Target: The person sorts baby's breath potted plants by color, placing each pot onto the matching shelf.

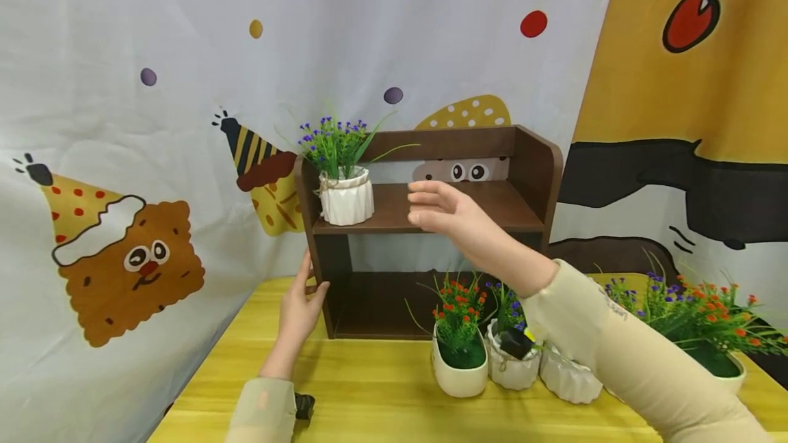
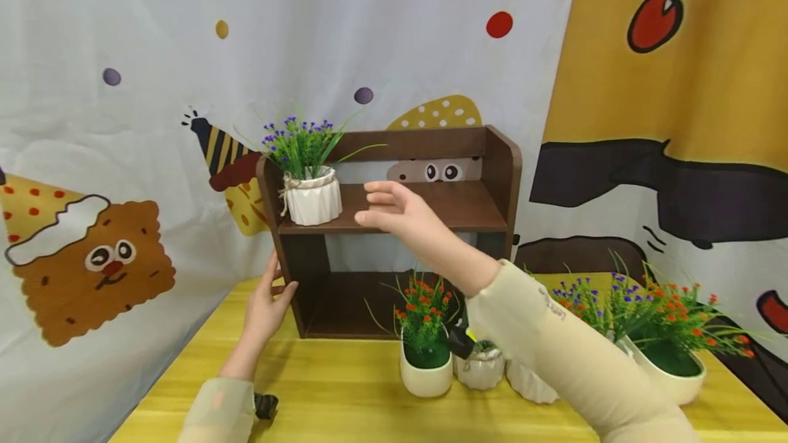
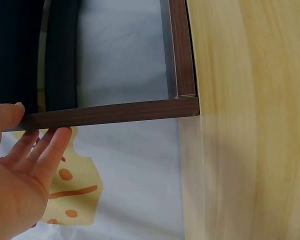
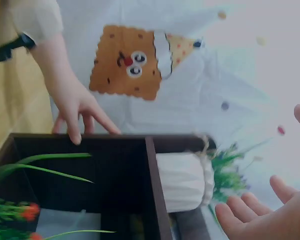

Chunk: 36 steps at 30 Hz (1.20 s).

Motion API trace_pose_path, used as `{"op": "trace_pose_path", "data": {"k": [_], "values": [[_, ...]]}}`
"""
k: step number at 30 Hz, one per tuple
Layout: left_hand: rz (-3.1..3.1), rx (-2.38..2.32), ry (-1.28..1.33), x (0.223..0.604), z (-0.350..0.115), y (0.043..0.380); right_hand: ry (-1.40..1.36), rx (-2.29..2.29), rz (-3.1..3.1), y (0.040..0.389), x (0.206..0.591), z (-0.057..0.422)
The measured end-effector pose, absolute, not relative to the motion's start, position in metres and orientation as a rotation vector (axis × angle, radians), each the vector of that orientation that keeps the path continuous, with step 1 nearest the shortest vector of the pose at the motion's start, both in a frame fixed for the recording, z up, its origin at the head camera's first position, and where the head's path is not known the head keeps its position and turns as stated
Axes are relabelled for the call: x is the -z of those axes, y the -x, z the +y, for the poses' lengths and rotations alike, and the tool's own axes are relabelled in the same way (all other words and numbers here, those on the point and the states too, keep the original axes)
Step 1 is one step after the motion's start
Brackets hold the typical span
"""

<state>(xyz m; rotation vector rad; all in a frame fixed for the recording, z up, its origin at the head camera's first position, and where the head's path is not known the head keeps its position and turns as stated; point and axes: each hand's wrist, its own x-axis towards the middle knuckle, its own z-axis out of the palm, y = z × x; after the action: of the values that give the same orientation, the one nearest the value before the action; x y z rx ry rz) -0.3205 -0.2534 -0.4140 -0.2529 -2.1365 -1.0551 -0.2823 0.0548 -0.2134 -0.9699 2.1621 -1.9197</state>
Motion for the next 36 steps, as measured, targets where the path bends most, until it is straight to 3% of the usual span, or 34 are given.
{"op": "trace_pose_path", "data": {"k": [9,17,28,36], "values": [[-2.181,1.073,0.209,0.417,-0.259,0.316,1.123,1.781,2.074,0.215,0.256,0.096],[-2.165,1.045,0.237,0.423,-0.257,0.316,1.188,1.812,1.882,0.184,0.303,0.115],[-2.203,1.045,0.218,0.416,-0.253,0.318,1.230,1.733,1.743,0.181,0.364,0.142],[-2.205,1.043,0.204,0.411,-0.252,0.317,0.924,1.477,2.094,0.198,0.384,0.161]]}}
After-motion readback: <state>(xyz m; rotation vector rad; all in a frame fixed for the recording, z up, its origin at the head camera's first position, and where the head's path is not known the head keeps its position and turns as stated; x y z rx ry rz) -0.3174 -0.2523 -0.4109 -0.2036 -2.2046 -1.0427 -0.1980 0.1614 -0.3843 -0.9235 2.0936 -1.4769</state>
